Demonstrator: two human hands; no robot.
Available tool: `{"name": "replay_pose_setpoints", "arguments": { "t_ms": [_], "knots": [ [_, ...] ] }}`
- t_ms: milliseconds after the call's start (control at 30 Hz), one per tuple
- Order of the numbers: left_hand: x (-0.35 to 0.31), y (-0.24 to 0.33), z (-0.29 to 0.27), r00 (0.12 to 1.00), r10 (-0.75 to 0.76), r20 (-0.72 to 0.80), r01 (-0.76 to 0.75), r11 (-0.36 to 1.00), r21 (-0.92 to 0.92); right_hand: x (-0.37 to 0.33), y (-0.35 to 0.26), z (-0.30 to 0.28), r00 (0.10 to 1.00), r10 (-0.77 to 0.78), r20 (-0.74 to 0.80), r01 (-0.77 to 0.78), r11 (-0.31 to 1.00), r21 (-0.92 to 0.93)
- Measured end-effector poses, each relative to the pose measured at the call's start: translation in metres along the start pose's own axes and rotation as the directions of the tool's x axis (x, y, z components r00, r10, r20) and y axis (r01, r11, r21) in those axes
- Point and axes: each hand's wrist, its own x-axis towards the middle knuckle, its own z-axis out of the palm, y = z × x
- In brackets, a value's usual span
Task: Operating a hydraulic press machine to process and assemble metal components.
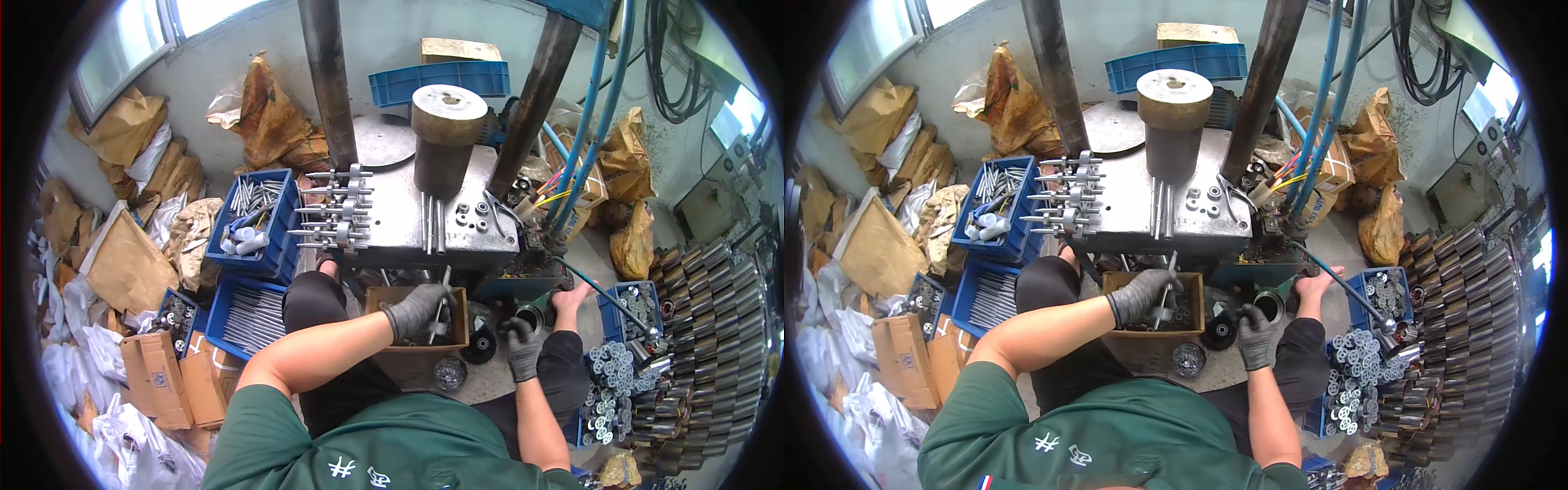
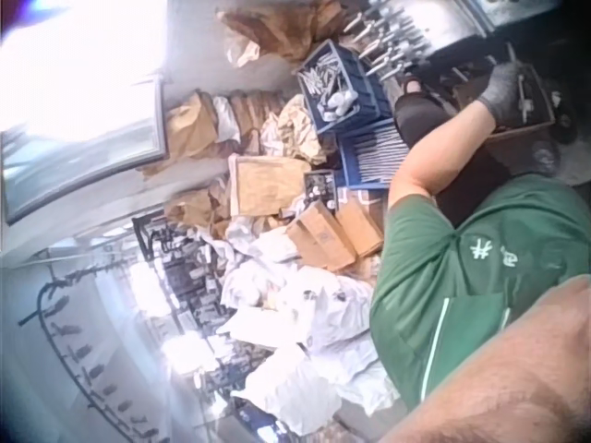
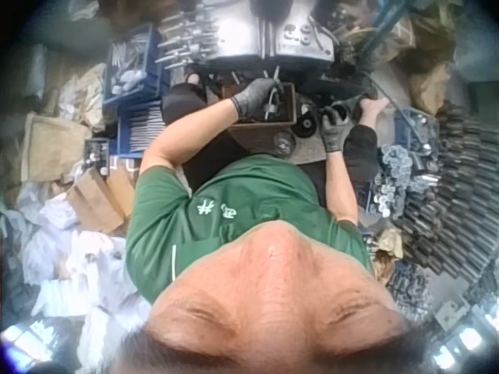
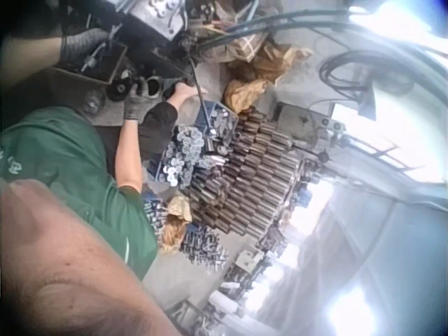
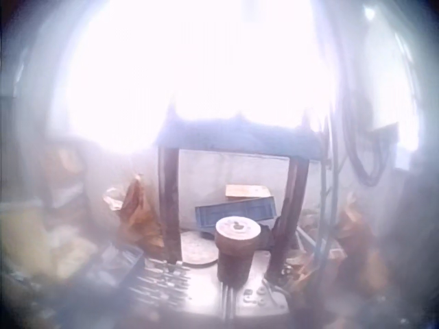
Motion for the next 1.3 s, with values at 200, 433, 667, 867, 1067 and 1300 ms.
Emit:
{"name": "replay_pose_setpoints", "arguments": {
  "t_ms": [200, 433, 667, 867, 1067, 1300],
  "knots": [
    [-0.045, 0.043, -0.026, 0.568, 0.725, 0.391, -0.766, 0.29, 0.574, -0.041, 0.092, 0.049, 0.881, 0.332, 0.338, -0.36, 0.933, 0.022],
    [-0.046, 0.186, -0.106, 0.424, 0.875, -0.232, -0.846, 0.474, 0.244, -0.037, 0.104, 0.059, 0.874, 0.245, 0.419, -0.225, 0.97, -0.096],
    [0.036, 0.259, -0.224, 0.708, 0.268, -0.653, -0.633, 0.652, -0.418, -0.034, 0.082, 0.053, 0.876, 0.229, 0.424, -0.154, 0.967, -0.203],
    [0.044, 0.245, -0.248, 0.732, 0.332, -0.595, -0.646, 0.614, -0.454, -0.034, 0.085, 0.053, 0.867, 0.213, 0.451, -0.136, 0.971, -0.199],
    [-0.008, 0.187, -0.144, 0.467, 0.722, -0.511, -0.873, 0.467, -0.138, -0.036, 0.08, 0.05, 0.876, 0.246, 0.414, -0.164, 0.961, -0.225],
    [0.005, 0.098, -0.039, 0.536, 0.829, 0.16, -0.347, 0.044, 0.937, -0.03, 0.057, 0.046, 0.897, 0.227, 0.379, -0.134, 0.957, -0.258]
  ]
}}
